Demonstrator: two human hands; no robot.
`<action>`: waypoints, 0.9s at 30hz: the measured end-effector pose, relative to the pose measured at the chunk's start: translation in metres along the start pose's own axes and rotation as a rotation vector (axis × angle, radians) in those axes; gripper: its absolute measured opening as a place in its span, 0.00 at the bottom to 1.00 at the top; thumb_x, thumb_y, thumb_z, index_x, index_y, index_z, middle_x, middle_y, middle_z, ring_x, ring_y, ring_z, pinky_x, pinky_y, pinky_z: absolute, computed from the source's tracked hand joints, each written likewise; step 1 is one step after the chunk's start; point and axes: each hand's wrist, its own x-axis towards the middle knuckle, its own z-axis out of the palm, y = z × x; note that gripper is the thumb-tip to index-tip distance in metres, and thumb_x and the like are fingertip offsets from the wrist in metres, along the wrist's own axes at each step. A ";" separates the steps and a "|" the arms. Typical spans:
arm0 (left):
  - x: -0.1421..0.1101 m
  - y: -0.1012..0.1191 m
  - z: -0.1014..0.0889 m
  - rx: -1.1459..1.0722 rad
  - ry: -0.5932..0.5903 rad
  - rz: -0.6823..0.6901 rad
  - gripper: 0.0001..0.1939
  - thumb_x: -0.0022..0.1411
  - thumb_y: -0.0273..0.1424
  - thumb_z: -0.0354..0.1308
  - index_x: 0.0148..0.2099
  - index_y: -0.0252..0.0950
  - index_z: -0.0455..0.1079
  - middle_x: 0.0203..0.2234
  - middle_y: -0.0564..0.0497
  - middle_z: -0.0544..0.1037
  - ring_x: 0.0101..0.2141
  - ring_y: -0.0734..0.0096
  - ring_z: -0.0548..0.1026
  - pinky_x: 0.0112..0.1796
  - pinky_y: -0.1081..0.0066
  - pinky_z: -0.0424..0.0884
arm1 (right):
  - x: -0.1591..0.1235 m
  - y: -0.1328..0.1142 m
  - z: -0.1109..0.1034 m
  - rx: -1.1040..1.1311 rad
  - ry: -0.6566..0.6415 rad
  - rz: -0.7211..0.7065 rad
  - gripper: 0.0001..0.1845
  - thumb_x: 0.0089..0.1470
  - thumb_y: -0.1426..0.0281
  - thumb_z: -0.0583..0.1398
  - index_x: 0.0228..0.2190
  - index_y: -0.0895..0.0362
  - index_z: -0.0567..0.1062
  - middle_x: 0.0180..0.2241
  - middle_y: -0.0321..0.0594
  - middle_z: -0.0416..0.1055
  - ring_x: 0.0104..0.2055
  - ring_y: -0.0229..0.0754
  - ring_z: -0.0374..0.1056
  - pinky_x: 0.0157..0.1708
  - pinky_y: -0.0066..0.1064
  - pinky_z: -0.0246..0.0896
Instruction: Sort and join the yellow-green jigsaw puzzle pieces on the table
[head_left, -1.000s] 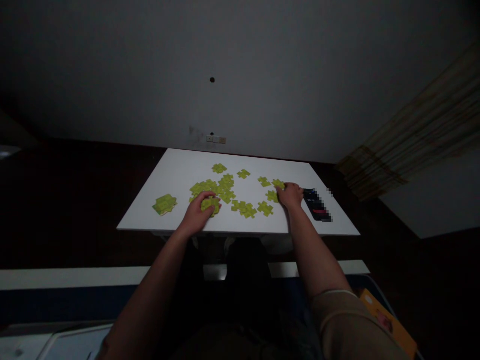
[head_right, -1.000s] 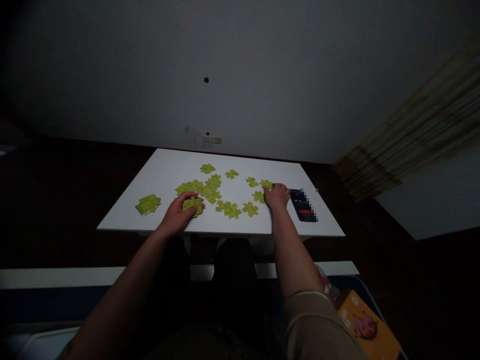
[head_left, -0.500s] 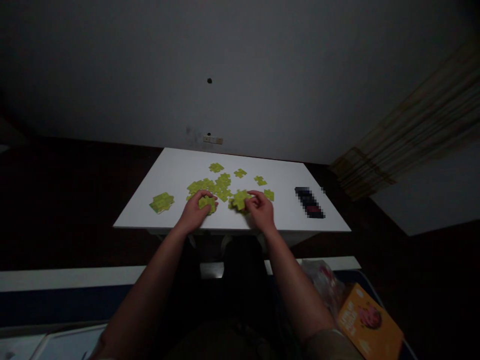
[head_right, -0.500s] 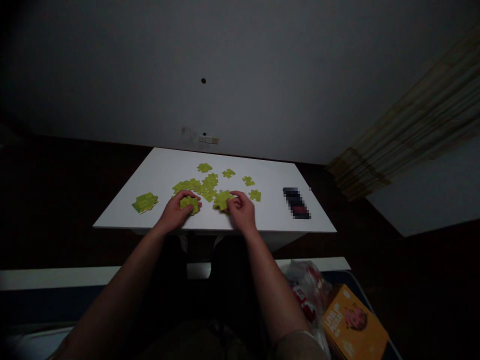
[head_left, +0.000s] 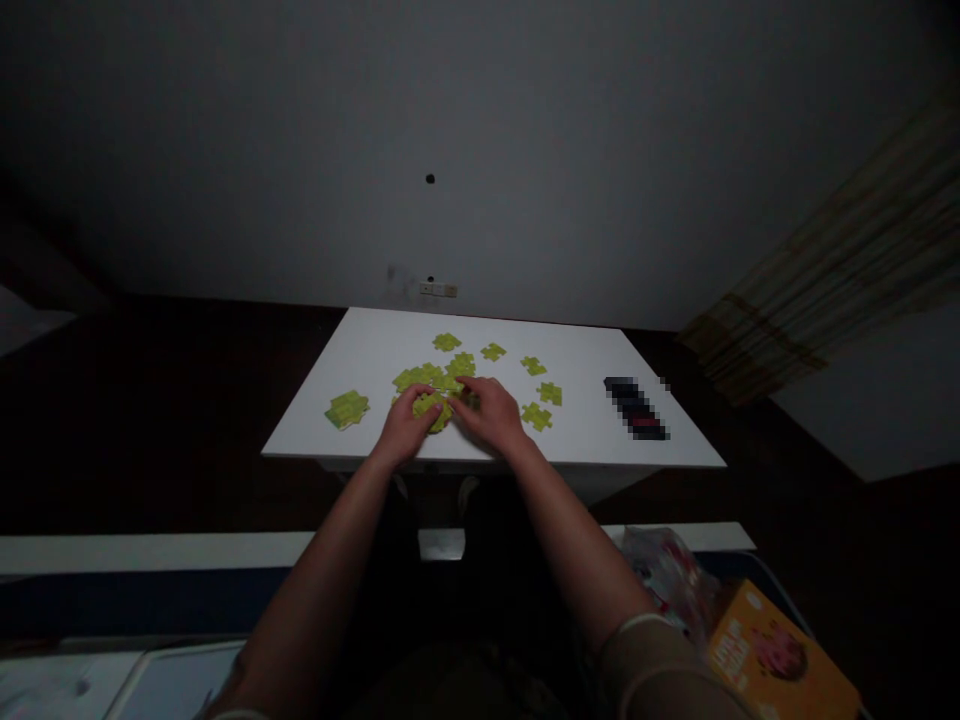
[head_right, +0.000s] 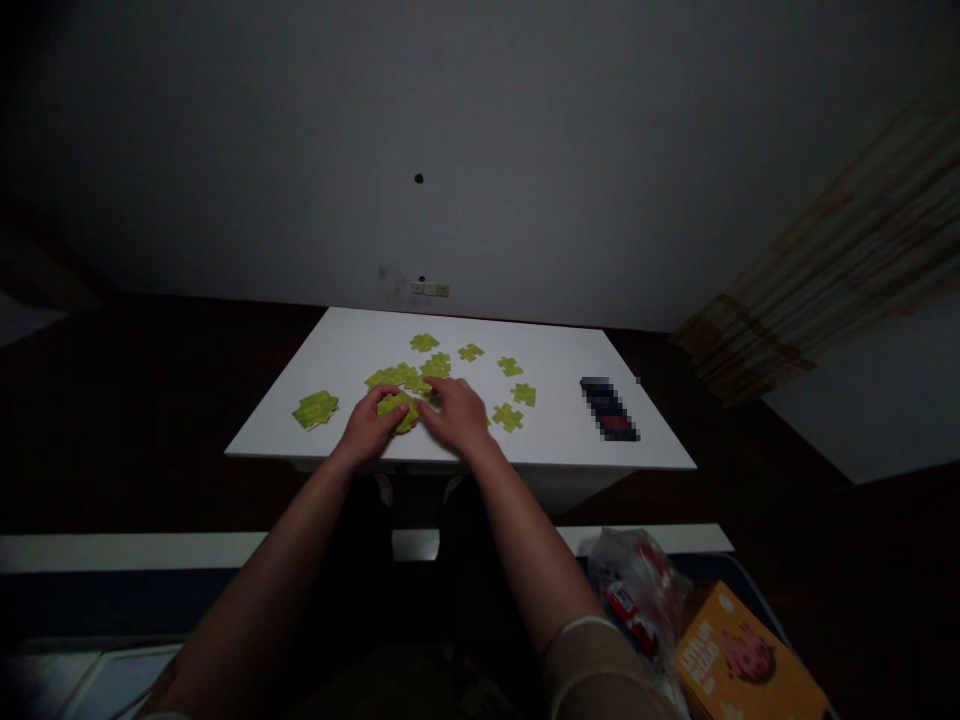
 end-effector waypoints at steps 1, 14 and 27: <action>-0.001 0.000 0.000 -0.007 0.001 -0.006 0.20 0.59 0.44 0.73 0.49 0.40 0.77 0.47 0.45 0.82 0.52 0.51 0.79 0.59 0.49 0.77 | 0.005 0.013 -0.009 -0.050 0.045 0.089 0.25 0.70 0.57 0.63 0.63 0.50 0.81 0.54 0.45 0.84 0.58 0.55 0.75 0.61 0.44 0.68; -0.005 0.010 0.001 -0.225 -0.129 -0.114 0.25 0.62 0.40 0.67 0.59 0.38 0.75 0.56 0.39 0.84 0.50 0.51 0.85 0.52 0.47 0.84 | 0.034 0.119 -0.066 -0.497 0.004 0.552 0.24 0.67 0.66 0.58 0.58 0.60 0.83 0.63 0.62 0.75 0.67 0.68 0.67 0.64 0.53 0.64; -0.004 0.001 0.003 -0.245 -0.113 -0.074 0.22 0.59 0.38 0.69 0.55 0.38 0.77 0.52 0.40 0.86 0.48 0.53 0.87 0.50 0.51 0.85 | 0.053 0.110 -0.052 -0.439 -0.026 0.583 0.27 0.70 0.56 0.60 0.64 0.52 0.79 0.69 0.59 0.67 0.71 0.70 0.62 0.66 0.64 0.61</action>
